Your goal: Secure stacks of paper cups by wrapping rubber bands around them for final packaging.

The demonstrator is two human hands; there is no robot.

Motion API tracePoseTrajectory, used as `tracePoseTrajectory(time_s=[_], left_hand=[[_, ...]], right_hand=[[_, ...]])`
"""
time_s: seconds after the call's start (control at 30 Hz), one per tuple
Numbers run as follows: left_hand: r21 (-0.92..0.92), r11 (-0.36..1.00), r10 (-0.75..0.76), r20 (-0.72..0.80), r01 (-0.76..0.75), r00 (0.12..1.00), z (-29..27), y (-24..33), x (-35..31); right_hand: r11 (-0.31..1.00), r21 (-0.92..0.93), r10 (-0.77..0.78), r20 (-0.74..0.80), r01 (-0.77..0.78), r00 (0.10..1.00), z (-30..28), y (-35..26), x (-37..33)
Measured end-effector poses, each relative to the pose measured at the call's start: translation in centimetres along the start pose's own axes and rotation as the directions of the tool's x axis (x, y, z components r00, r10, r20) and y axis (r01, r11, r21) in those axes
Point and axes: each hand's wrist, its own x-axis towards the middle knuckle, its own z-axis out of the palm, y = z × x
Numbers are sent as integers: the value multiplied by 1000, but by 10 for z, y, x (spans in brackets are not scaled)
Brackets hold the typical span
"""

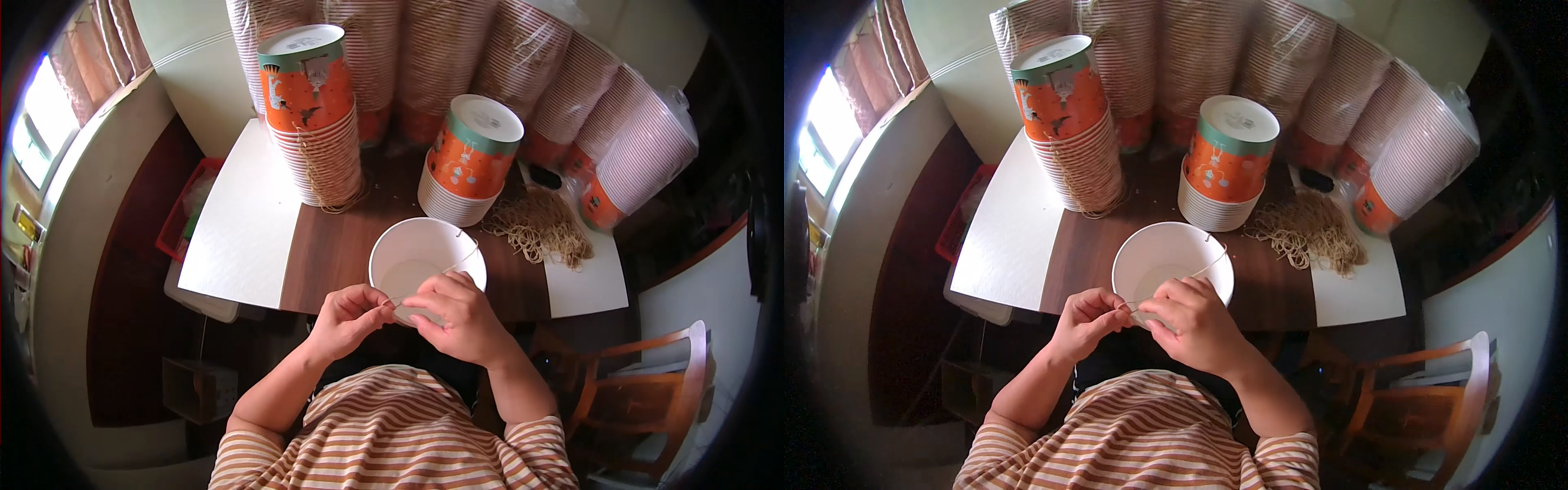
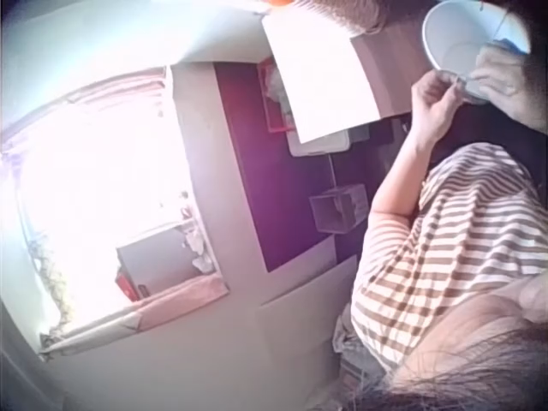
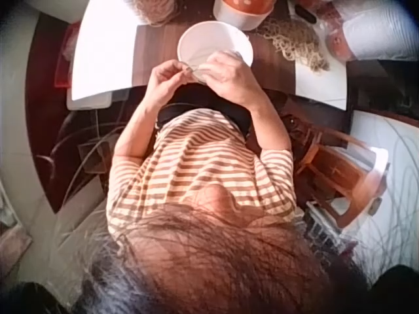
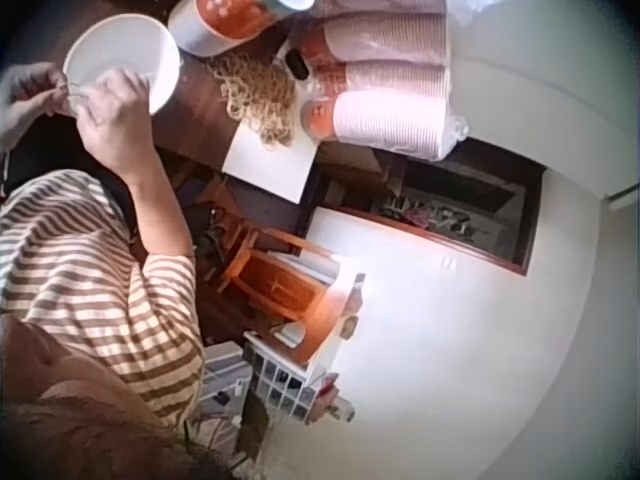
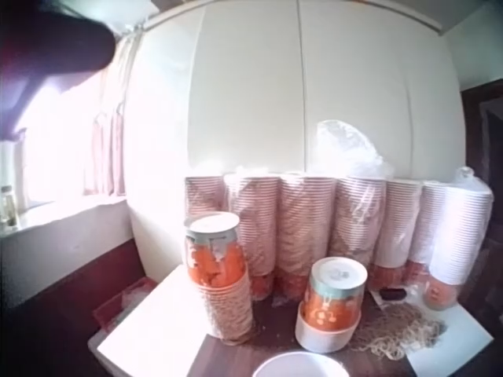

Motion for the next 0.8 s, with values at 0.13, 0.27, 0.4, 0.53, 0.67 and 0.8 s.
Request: tracePoseTrajectory(time_s=[0.13,0.27,0.4,0.53,0.67,0.8], left_hand=[[-10,1000,-8,7,8,1000,2,2,0],[-29,999,33,-39,-34,999,6,0,-5],[619,777,255,-142,-115,957,13,12,-21],[845,386,643,40,-369,765,14,3,-21],[395,913,222,-275,-100,936,12,-22,-34],[-175,984,-66,-192,32,979,9,-30,-30]], right_hand=[[1000,-2,-17,-28,17,999,16,7,4],[1000,1,-15,29,15,999,18,5,6],[992,-91,72,-111,-82,991,18,-20,-4],[979,-179,76,-130,-99,989,37,-38,-22],[963,-224,110,-170,-148,979,52,-45,-36],[912,-349,151,-203,-215,968,57,-41,-49]])
